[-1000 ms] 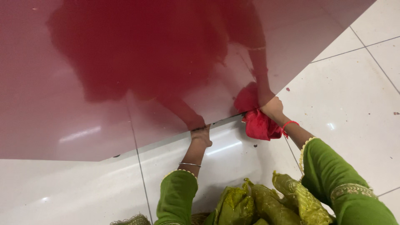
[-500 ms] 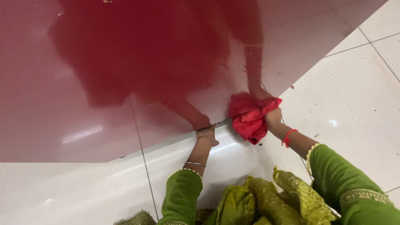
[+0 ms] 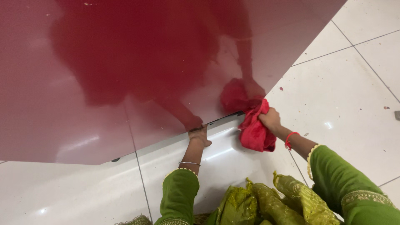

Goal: The person wipes the front and lower sides of a red metal cabinet using a red cloth. They clean the surface thoroughly, moving from the middle section down to the base and wheels, and then wipe the top surface of the cabinet.

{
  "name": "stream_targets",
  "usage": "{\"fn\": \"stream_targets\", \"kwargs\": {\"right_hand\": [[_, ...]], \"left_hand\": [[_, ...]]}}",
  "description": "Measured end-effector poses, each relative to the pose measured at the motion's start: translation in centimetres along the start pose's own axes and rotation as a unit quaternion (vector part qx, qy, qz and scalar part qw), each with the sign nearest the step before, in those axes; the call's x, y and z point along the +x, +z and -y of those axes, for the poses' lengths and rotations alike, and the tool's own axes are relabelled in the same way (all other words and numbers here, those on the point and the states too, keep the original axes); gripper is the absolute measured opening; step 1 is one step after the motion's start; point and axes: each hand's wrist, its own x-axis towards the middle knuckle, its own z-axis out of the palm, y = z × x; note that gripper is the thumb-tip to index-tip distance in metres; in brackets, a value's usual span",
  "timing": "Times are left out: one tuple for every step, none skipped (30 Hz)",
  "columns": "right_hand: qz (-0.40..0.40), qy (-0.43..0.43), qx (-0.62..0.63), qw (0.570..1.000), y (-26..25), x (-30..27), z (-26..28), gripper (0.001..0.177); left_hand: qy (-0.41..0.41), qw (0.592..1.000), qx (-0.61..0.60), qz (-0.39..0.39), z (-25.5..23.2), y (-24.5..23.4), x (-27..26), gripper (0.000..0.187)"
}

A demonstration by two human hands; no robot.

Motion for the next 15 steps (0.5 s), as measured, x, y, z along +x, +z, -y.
{"fn": "stream_targets", "kwargs": {"right_hand": [[-0.025, 0.023, -0.016, 0.999, -1.8, 0.3, -0.9, 0.040], [-0.052, 0.045, -0.031, 0.997, -3.2, 0.7, -1.1, 0.041], [-0.059, 0.042, -0.018, 0.997, -3.9, 0.9, -0.8, 0.040], [-0.064, 0.038, -0.009, 0.997, -4.9, 1.0, -0.7, 0.040], [-0.068, 0.033, 0.000, 0.997, -5.6, 1.3, -0.5, 0.040], [-0.100, 0.023, 0.049, 0.993, -5.3, 2.0, -0.1, 0.035], [-0.133, 0.012, 0.099, 0.986, -4.5, 2.9, 0.2, 0.031], [-0.165, 0.002, 0.146, 0.975, -3.7, 3.9, 0.2, 0.027], [-0.145, -0.035, 0.228, 0.962, -3.0, 5.1, 0.1, 0.023], [-0.124, -0.074, 0.309, 0.940, -2.5, 6.4, 0.2, 0.019], [-0.102, -0.111, 0.387, 0.910, -2.2, 7.1, 0.0, 0.015], [-0.096, -0.108, 0.380, 0.913, -2.0, 7.1, -0.4, 0.014], [-0.091, -0.104, 0.374, 0.917, -1.8, 7.0, -0.6, 0.012], [-0.087, -0.103, 0.368, 0.920, -1.9, 6.8, -0.6, 0.011], [-0.081, -0.086, 0.382, 0.916, -2.2, 6.2, -0.8, 0.013]], "left_hand": [[0.002, 1.000, 0.004, 0.000, 0.0, 0.2, 0.0, 0.113], [0.003, 1.000, 0.007, -0.001, 0.1, 0.2, 0.0, 0.113], [0.005, 1.000, 0.011, -0.003, 0.2, 0.1, 0.0, 0.113], [0.003, 1.000, 0.005, -0.003, 0.0, 0.3, -0.1, 0.112], [0.002, 1.000, -0.001, -0.003, -0.1, 0.4, -0.2, 0.111], [0.000, 1.000, -0.003, -0.003, 0.1, 0.4, -0.2, 0.110], [-0.003, 1.000, -0.004, 0.003, 0.2, 0.3, -0.1, 0.110], [-0.005, 1.000, -0.006, 0.010, 0.1, 0.2, 0.0, 0.111], [-0.008, 1.000, -0.008, 0.016, 0.0, 0.2, 0.0, 0.111], [-0.009, 1.000, -0.011, 0.019, 0.0, 0.1, 0.1, 0.110], [-0.011, 1.000, -0.014, 0.021, 0.0, 0.0, 0.1, 0.110], [-0.011, 1.000, -0.016, 0.024, 0.0, 0.0, 0.0, 0.109], [-0.008, 1.000, -0.014, 0.020, 0.0, 0.2, -0.2, 0.108], [-0.005, 1.000, -0.012, 0.014, 0.0, 0.1, -0.3, 0.107], [-0.002, 1.000, -0.010, 0.008, 0.1, 0.1, -0.4, 0.107]]}}
